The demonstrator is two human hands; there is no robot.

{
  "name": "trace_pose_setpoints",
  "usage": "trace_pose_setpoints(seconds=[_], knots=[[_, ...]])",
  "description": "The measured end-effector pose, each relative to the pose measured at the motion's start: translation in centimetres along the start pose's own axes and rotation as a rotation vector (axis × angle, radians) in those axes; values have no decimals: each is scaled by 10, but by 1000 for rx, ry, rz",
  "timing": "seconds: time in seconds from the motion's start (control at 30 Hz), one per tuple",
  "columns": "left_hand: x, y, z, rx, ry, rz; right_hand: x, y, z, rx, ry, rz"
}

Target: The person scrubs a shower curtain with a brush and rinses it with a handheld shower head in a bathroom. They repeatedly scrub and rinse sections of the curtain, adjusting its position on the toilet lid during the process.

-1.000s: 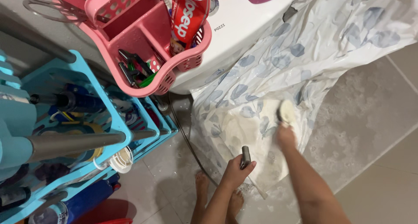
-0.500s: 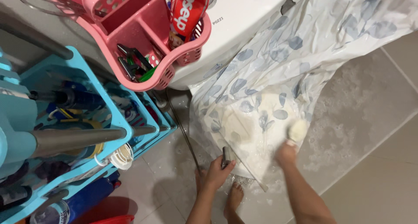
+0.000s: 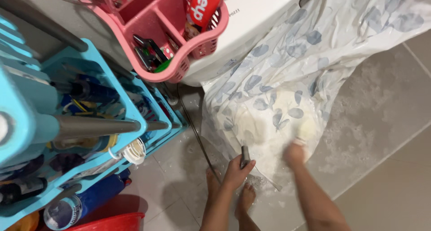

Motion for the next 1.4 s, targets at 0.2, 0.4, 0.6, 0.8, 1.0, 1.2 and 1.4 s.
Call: trace_pose_setpoints(seconds=[0.2,0.4,0.6,0.8,1.0,1.2,1.4], knots=[[-34,-2,33,-25,-3,-58,-92,116,5,156,294,-381],[-21,-5,21,44,10,-55,46,2,55,-198,96,49],[-29,1,7,-5,28,-38,-98,86,-34,175,216,-225],[-26,6,4,90,-78,-77,13,20,26,-159,138,-86],[-41,-9,11,156,-48,-81,-40,22,-26,113,190,-74],[-57,-2,32,127,-169,-216,-39,25,5,245,531,-316],[-63,-9,40,124,-118,-210,49,-69,39,-101,218,55]])
Point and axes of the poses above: each hand's wrist, its own y-axis away from the middle knuckle, its own x-axis out of the back of the hand, z = x × y, the point moved 9 cm from there along -y, towards the middle knuckle, and after that the axes turned 7 degrees about z, right-handed, at the moved point
